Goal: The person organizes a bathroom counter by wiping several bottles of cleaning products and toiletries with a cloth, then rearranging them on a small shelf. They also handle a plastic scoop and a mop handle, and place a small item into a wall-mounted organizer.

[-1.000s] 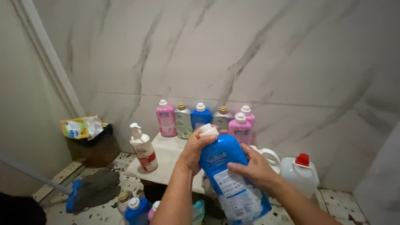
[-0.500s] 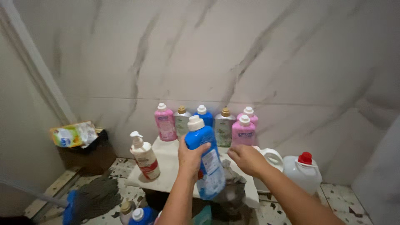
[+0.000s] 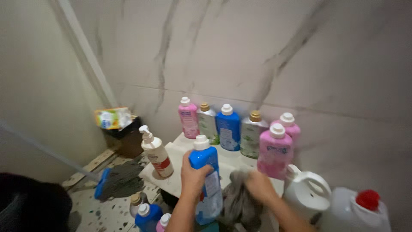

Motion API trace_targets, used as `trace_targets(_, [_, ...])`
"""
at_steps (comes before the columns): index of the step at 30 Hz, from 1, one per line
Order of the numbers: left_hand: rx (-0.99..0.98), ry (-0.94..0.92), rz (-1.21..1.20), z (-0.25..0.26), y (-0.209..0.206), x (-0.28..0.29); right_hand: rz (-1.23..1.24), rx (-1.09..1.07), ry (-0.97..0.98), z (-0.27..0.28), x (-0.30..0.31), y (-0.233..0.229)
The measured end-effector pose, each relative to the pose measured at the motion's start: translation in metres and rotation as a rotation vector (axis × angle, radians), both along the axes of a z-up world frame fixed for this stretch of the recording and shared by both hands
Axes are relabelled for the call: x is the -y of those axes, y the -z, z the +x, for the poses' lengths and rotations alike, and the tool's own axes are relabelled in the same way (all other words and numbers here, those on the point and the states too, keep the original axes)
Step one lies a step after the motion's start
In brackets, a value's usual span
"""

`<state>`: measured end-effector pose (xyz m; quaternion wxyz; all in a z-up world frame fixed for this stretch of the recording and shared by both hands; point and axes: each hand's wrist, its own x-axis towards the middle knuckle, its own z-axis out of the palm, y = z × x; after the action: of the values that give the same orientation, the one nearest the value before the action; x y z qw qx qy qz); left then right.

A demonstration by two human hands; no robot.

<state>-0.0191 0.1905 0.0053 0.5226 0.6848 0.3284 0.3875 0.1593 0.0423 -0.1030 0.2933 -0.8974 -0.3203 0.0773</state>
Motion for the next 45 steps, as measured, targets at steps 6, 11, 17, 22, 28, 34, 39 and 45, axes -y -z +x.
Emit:
trace_targets(6, [0.079,-0.225,0.150,0.057,-0.018,-0.003,0.514,-0.324,-0.238,0.012,-0.049,-0.131])
trace_targets(11, [0.358,-0.070,0.115,0.072,-0.048,0.009,1.103,0.355,-0.559,-0.019,-0.079,-0.164])
trace_targets(17, [0.322,-0.220,0.057,0.039,-0.092,0.040,1.042,-0.708,-0.803,0.030,-0.101,-0.173])
trace_targets(22, [0.587,-0.117,-0.112,0.028,-0.123,0.039,0.875,-0.685,-0.844,0.033,-0.088,-0.164])
trace_targets(28, [0.519,0.111,-0.124,0.016,-0.112,0.010,0.612,-0.618,-0.928,0.024,-0.044,-0.169])
trace_targets(34, [0.356,0.075,0.066,0.048,-0.088,0.001,0.790,-0.486,-0.646,0.005,-0.029,-0.176])
trace_targets(39, [0.407,-0.001,0.191,0.058,-0.094,0.018,0.360,0.088,-0.364,-0.026,-0.024,-0.170])
trace_targets(45, [0.537,0.368,-0.336,0.020,-0.107,0.033,0.650,0.119,-0.656,-0.044,-0.010,-0.180])
